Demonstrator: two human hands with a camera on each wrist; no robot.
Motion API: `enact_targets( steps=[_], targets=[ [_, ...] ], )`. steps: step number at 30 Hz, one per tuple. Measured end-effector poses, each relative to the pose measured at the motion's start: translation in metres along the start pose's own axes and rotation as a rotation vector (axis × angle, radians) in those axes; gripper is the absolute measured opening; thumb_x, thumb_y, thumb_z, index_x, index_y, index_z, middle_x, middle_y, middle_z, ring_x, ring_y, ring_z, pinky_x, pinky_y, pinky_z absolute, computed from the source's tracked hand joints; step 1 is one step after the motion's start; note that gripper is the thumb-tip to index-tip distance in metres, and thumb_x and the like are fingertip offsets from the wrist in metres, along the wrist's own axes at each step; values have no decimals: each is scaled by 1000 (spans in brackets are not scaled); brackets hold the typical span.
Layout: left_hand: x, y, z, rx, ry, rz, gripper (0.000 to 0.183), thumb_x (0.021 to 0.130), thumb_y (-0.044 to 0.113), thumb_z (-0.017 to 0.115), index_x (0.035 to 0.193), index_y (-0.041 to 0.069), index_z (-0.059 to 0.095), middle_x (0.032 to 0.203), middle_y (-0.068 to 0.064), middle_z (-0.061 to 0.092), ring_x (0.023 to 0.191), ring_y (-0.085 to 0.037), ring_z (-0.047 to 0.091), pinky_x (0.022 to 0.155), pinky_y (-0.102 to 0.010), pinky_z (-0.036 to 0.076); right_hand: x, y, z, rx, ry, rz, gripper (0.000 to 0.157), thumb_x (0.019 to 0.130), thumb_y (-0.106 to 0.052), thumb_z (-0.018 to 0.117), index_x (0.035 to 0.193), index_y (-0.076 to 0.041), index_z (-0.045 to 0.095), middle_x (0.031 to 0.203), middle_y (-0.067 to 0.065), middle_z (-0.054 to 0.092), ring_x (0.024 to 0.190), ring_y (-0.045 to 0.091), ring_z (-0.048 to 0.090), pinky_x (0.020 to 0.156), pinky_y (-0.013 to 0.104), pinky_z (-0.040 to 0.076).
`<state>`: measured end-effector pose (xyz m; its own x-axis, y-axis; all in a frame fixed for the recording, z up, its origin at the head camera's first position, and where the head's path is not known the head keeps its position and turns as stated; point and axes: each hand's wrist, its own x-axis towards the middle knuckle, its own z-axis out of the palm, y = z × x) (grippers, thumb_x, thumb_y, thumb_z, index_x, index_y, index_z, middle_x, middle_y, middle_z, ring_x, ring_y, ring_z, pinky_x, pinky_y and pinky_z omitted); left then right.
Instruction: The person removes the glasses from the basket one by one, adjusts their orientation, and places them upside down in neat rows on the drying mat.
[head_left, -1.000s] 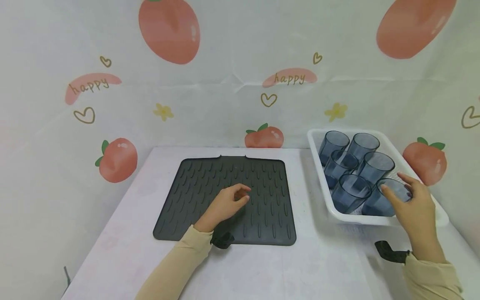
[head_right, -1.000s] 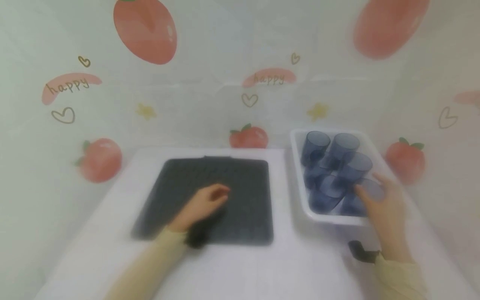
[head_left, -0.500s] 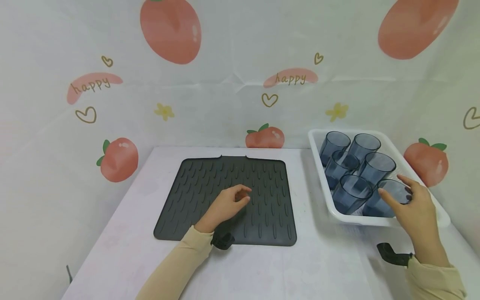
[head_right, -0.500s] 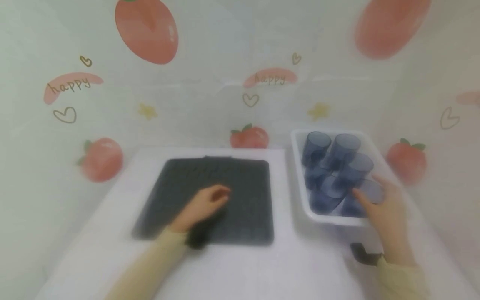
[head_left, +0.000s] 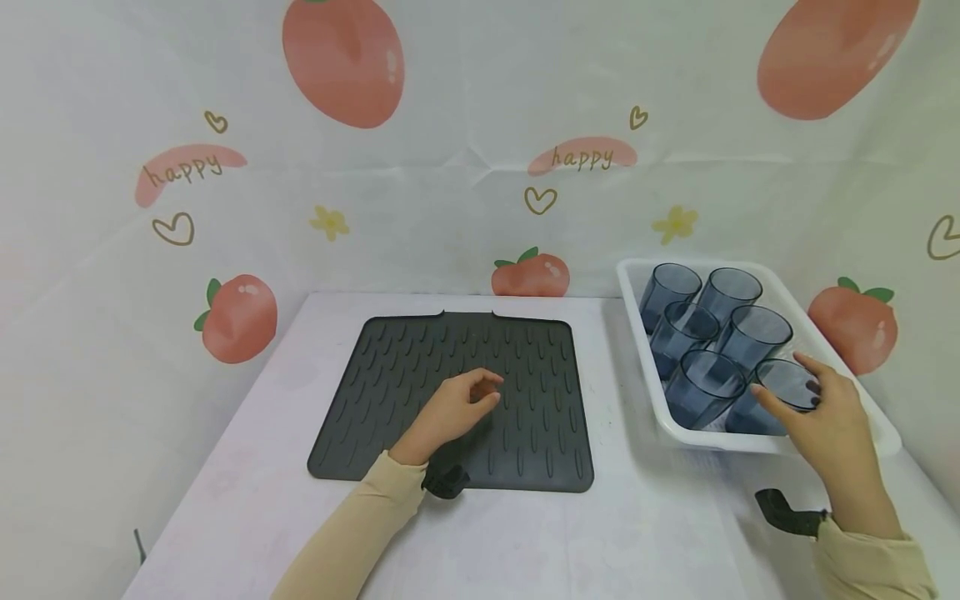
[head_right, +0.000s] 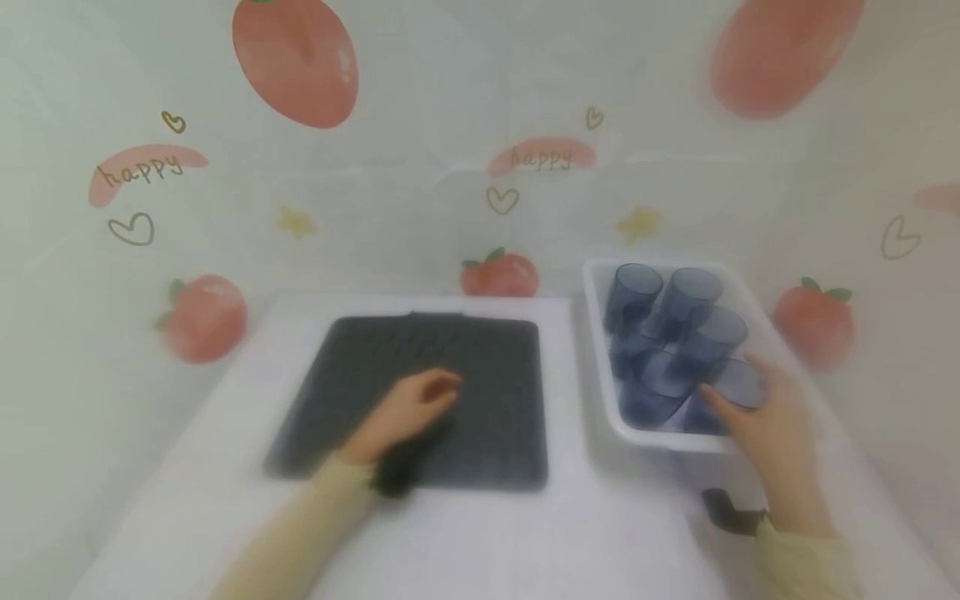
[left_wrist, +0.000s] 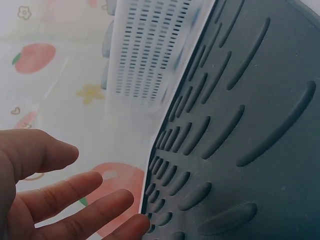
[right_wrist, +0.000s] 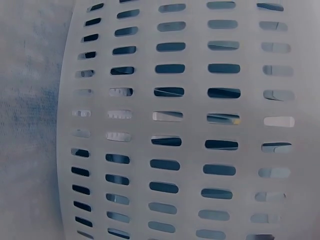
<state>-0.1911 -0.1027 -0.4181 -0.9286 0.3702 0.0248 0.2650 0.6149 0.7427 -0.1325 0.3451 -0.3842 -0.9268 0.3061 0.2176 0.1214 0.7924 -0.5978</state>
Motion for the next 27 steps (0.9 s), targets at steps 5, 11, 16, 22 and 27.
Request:
enact_targets(
  steps=[5,11,16,22,27],
  targets=[
    [1,-1,1,2,3,1,31,98,26,58,127,14,61,112,0,67,105,-20,63,86,-40,54,1,1,0,-5,9,-22,83,88,-36,70,149,2,29,139,41,35,115,58,44,91,70,36],
    [0,-1,0,7,2,-5,32,98,27,58,127,14,61,112,0,68,105,-19,63,85,-39,54,2,2,0,-12,1,-38,84,87,-35,70,149,3,29,139,40,36,112,59,46,90,69,38],
    [0,0,0,15,4,-2,31,98,27,58,126,14,61,112,0,68,104,-19,63,85,-39,54,4,5,1,-19,0,-52,84,87,-34,71,148,4,29,140,39,36,111,59,47,89,69,38],
    [-1,0,0,12,5,-10,32,98,27,59,127,14,61,113,0,67,105,-20,63,86,-40,54,5,6,1,-44,-23,-49,85,87,-35,70,148,6,27,140,40,34,113,58,43,91,69,36],
    [-2,0,0,3,2,-20,31,98,26,58,126,15,61,113,-1,67,107,-21,63,87,-41,54,7,5,0,-88,-74,-26,89,88,-39,68,149,8,22,138,43,30,118,59,34,92,72,33]
  ],
)
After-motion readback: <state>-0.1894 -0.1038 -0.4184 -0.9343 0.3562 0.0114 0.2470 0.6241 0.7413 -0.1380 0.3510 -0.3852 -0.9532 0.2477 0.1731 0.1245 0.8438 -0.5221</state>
